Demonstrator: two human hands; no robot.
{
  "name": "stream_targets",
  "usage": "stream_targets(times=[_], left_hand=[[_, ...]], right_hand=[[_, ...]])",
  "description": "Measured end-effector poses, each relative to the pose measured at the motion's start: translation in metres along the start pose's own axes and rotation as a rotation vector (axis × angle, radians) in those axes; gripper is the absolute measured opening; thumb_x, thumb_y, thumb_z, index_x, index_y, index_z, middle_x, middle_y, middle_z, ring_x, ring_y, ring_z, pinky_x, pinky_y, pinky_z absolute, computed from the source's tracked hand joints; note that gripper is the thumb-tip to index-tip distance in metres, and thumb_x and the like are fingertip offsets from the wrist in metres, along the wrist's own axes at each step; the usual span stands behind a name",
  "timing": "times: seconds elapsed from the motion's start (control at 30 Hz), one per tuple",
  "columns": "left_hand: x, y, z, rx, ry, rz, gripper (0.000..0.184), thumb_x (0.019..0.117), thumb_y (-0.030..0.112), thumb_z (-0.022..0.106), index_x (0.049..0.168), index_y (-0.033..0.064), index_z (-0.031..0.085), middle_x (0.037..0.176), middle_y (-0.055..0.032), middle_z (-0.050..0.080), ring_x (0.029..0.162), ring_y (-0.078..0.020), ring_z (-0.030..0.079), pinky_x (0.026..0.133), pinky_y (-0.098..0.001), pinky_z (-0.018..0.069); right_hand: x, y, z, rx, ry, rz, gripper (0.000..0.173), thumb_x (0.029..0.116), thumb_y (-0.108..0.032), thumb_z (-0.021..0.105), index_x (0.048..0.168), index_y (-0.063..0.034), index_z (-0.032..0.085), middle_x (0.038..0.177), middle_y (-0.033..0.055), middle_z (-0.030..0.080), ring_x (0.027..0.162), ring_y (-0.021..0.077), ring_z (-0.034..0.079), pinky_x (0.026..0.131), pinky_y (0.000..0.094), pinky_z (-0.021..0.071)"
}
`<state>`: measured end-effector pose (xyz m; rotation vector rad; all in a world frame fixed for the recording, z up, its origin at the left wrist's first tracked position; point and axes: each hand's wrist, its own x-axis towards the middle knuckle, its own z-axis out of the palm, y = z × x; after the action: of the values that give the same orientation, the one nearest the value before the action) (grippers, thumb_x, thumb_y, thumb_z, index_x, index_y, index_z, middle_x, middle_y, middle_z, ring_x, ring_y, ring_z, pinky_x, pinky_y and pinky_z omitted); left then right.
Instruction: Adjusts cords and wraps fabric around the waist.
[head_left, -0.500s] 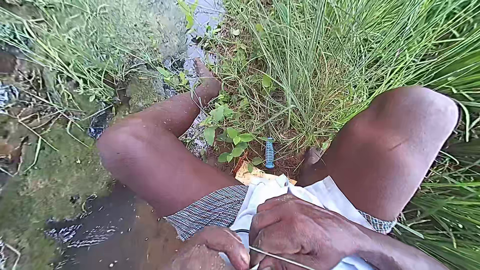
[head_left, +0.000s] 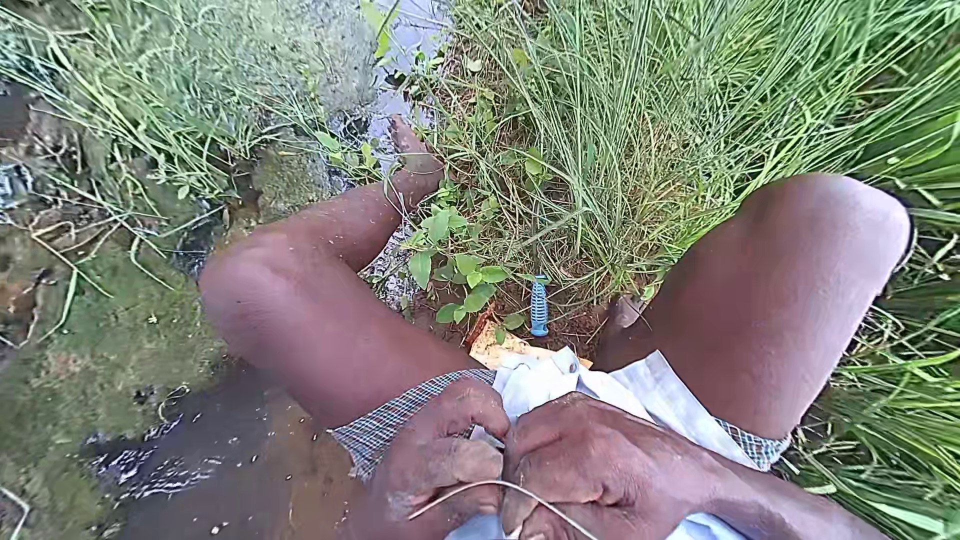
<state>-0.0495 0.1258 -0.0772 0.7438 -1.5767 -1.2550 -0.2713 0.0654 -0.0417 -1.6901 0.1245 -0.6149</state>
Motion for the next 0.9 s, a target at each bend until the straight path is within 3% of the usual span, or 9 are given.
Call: stream_targets(times=[0.17,0.37,0.63,0.77,0.9], left_hand=[[-0.004,-0.010,-0.006,-0.005,-0.043,0.066,0.016,0.1035,0.034,0.061,0.103,0.0197,0.066,0.120,0.0024,0.062,0.123,-0.0116,0.055,0.106,-0.0292,0.0461],[-0.004,-0.017,-0.006,0.043,-0.031,0.090,0.014,0.1035,0.034,0.061,0.101,0.0202,0.066,0.117,0.0019,0.063,0.122,-0.0135,0.056,0.108,-0.0326,0.0447],[-0.004,-0.020,-0.006,0.071,-0.025,0.097,0.015,0.1038,0.036,0.060,0.106,0.0217,0.065,0.119,0.0016,0.062,0.124,-0.0138,0.055,0.107,-0.0323,0.0450],[-0.005,-0.018,-0.005,0.090,-0.013,0.082,0.013,0.1029,0.033,0.062,0.113,0.0250,0.066,0.126,0.0031,0.059,0.129,-0.0122,0.052,0.110,-0.0308,0.0435],[-0.006,-0.014,-0.003,0.176,-0.009,0.083,0.015,0.1038,0.033,0.060,0.116,0.0257,0.065,0.127,0.0038,0.056,0.129,-0.0095,0.049,0.110,-0.0277,0.0410]], right_hand=[[0.001,0.003,0.001,-0.013,0.023,0.020,0.024,0.1042,-0.012,0.055,0.094,0.0043,0.070,0.082,0.0136,0.064,0.080,0.0191,0.063,0.072,0.0298,0.0502],[0.001,0.008,0.000,0.037,0.038,0.060,0.023,0.1031,-0.010,0.056,0.097,0.0057,0.071,0.085,0.0134,0.067,0.081,0.0161,0.064,0.073,0.0280,0.0518],[0.001,0.014,0.000,0.082,0.079,0.089,0.020,0.1013,-0.008,0.059,0.094,0.0074,0.069,0.081,0.0130,0.066,0.073,0.0115,0.061,0.068,0.0239,0.0496],[0.001,0.015,0.000,0.119,0.106,0.150,0.018,0.1007,-0.010,0.062,0.094,0.0065,0.065,0.074,0.0096,0.063,0.064,0.0051,0.056,0.060,0.0177,0.0449],[0.001,0.015,-0.004,0.116,0.100,0.197,0.020,0.0990,-0.014,0.067,0.098,0.0054,0.063,0.078,0.0101,0.063,0.068,0.0069,0.058,0.064,0.0192,0.0482]])
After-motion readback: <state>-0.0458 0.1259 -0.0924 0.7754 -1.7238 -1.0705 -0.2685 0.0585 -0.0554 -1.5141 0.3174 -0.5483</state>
